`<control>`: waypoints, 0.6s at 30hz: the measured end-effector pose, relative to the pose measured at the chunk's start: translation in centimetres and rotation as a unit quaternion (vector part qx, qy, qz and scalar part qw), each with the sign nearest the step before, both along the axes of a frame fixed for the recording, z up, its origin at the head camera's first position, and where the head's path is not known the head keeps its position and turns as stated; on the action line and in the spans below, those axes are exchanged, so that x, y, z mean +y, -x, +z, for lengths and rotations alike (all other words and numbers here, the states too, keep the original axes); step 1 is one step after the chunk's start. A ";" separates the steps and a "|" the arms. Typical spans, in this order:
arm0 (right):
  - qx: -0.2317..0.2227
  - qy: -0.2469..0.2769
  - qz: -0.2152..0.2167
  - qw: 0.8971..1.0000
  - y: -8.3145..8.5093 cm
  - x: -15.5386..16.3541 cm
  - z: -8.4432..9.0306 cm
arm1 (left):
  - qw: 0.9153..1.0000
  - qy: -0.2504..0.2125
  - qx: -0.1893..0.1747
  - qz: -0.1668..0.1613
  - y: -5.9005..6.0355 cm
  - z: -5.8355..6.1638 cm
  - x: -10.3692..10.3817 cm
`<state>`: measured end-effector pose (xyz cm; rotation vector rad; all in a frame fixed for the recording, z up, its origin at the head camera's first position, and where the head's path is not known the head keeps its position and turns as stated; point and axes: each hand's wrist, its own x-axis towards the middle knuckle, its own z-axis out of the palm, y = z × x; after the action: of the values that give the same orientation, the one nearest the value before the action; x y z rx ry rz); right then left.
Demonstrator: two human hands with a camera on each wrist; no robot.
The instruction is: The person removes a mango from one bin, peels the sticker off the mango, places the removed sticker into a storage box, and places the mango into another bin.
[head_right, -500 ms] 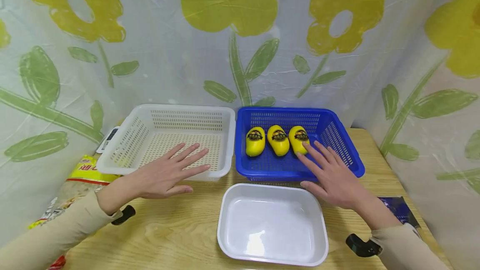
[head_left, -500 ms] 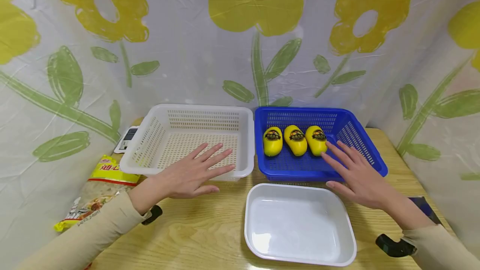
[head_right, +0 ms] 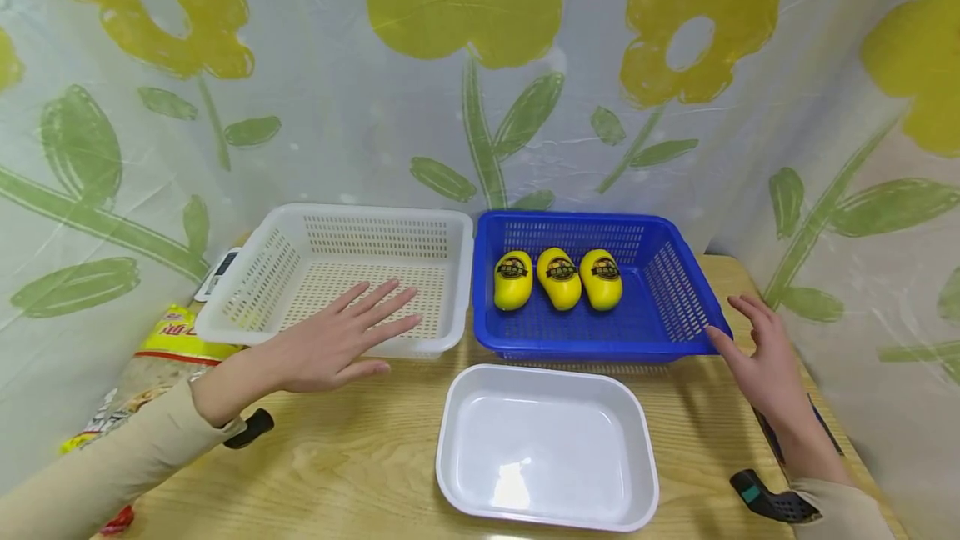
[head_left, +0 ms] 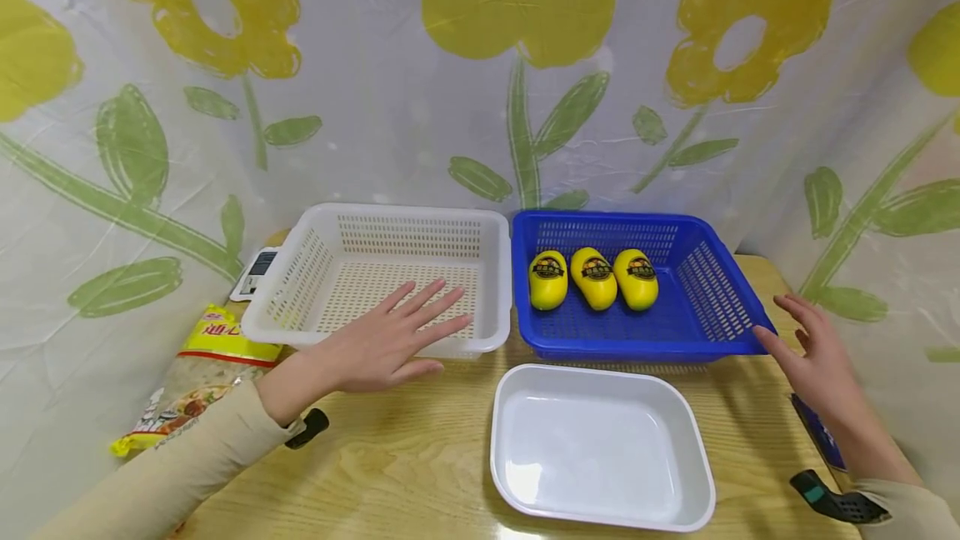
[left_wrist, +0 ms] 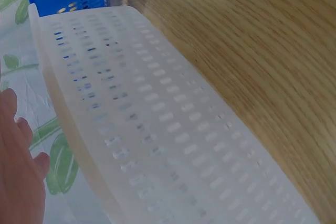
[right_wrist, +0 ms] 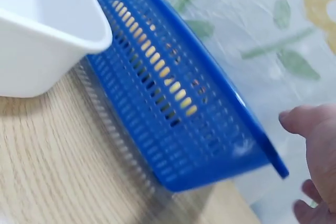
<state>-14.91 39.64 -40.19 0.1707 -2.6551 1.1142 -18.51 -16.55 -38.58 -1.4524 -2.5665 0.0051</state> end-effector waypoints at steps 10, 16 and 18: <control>-0.117 0.026 -0.016 0.993 -0.8 1.1 -1.0 | 0.985 -0.095 -0.134 0.055 0.3 2.4 2.6; -0.107 0.051 -0.019 0.993 -0.9 1.2 -1.5 | 0.975 -0.147 -0.160 0.045 1.1 3.8 4.3; -0.102 0.057 -0.021 0.993 -1.0 1.2 -1.6 | 0.974 -0.161 -0.153 0.036 1.5 4.2 4.8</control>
<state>-13.89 40.85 -41.82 -0.0217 -2.7455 1.3307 -20.00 -11.72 -34.43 -1.3203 -2.6869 -0.6395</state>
